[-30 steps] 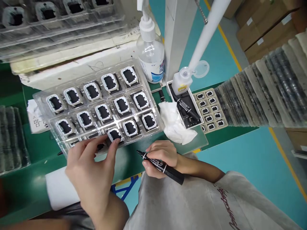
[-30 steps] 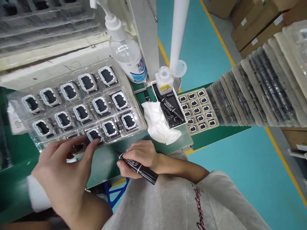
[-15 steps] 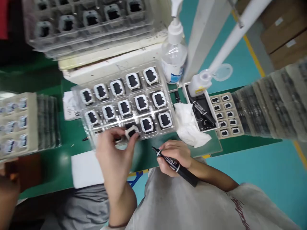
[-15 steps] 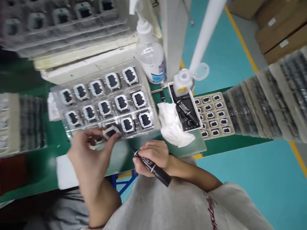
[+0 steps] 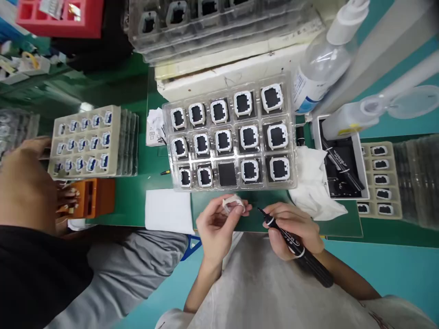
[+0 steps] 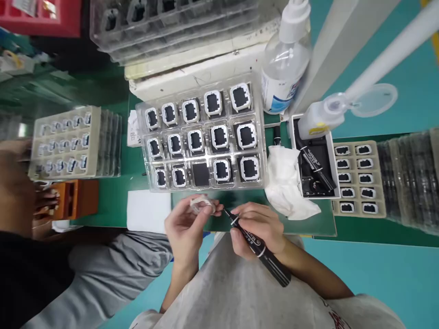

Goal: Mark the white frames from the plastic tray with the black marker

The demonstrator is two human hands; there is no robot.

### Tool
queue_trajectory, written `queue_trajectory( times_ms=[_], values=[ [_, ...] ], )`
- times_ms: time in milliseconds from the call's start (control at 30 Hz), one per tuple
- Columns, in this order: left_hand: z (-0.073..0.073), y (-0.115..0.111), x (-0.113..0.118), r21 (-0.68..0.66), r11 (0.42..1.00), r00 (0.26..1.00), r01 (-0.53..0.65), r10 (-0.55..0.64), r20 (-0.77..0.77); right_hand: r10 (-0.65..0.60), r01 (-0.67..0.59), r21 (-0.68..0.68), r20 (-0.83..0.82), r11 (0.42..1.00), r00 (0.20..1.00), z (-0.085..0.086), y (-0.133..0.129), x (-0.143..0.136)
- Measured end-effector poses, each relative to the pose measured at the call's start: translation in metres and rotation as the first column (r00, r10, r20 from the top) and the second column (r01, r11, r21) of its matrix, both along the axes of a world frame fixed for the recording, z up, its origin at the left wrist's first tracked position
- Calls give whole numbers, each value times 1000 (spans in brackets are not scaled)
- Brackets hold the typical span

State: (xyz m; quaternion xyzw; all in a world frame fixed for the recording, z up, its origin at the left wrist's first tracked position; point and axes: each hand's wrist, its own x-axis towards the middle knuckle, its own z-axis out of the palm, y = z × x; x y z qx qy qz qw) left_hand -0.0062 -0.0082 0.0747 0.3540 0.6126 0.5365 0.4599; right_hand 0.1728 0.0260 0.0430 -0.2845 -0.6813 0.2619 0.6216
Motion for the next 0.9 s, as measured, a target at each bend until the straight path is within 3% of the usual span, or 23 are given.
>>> queue_trajectory(
  times_ms=[133, 333, 667, 900],
  values=[
    [-12, 1, 12, -99, 992, 989, 82, -69, 128, 27, -27, -63, 9, 998, 1000, 2, 1, -5],
    [-31, 6, 14, -130, 986, 987, 109, -92, 131, 34, -18, -156, 102, 988, 994, 1, 1, -12],
    [-44, 0, 15, -98, 993, 997, 69, -72, -35, -40, 65, -108, 223, 992, 974, 2, 4, -11],
    [-45, -2, 14, -94, 993, 987, 69, -82, -141, -54, 76, -94, 212, 993, 976, -2, 4, -13]
  ],
)
